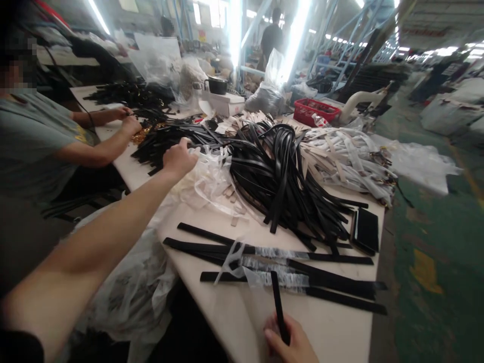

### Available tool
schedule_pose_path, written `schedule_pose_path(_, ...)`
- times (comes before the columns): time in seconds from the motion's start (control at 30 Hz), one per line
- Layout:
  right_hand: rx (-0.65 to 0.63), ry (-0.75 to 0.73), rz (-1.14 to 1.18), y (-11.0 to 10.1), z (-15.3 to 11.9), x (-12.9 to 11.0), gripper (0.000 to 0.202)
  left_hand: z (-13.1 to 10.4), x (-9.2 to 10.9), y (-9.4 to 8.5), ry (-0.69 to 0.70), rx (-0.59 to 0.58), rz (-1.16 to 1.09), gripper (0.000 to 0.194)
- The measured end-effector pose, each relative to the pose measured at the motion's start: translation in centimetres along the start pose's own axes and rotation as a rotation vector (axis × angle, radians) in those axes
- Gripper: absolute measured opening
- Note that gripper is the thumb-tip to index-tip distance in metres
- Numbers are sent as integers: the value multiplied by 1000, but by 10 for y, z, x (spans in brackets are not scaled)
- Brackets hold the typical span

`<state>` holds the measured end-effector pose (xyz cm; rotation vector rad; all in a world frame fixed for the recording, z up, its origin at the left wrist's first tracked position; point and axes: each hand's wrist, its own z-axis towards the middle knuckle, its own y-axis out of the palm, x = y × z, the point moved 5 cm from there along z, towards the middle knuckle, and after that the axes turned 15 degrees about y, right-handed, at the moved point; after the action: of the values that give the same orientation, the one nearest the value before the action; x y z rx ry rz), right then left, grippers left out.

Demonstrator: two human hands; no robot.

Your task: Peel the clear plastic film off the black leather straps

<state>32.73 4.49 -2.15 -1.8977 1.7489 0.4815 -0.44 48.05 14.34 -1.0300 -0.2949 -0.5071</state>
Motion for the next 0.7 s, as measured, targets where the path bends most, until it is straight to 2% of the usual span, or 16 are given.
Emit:
schedule_pose_path(0.03,4,18,9,0,-1,3,56,-21,18,-12,118,25,53,46)
schedule_pose_path(0.1,20,46,20,1,-6,4,58,-85,56,-31,274,-12,30,30)
schedule_pose_path(0.17,12,38,43,5,-13,-5,57,-167,93,-39,280,-149,-128,21)
schedule_pose_path(0.27,-5,-33,95,13,-25,-28,51,-294,143,-26,136,-497,-536,31)
schedule_pose_path(0.33,-17,-92,101,20,-32,-42,45,-357,167,-11,-99,-667,-842,30)
schedule_pose_path(0.37,-29,-120,97,24,-35,-48,42,-380,173,-3,-255,-713,-963,34)
schedule_pose_path(0.4,-45,-145,93,28,-38,-52,40,-394,178,4,-376,-718,-1058,38)
schedule_pose_path(0.47,-80,-182,87,36,-43,-56,36,-404,179,13,-541,-632,-1192,39)
schedule_pose_path(0.6,-92,-194,131,44,-46,-51,36,-389,163,11,-598,-354,-1236,34)
schedule_pose_path(0.67,-69,-207,153,45,-43,-48,40,-385,158,7,-611,-292,-1250,34)
schedule_pose_path(0.7,-54,-226,152,45,-42,-48,41,-385,158,7,-619,-301,-1279,35)
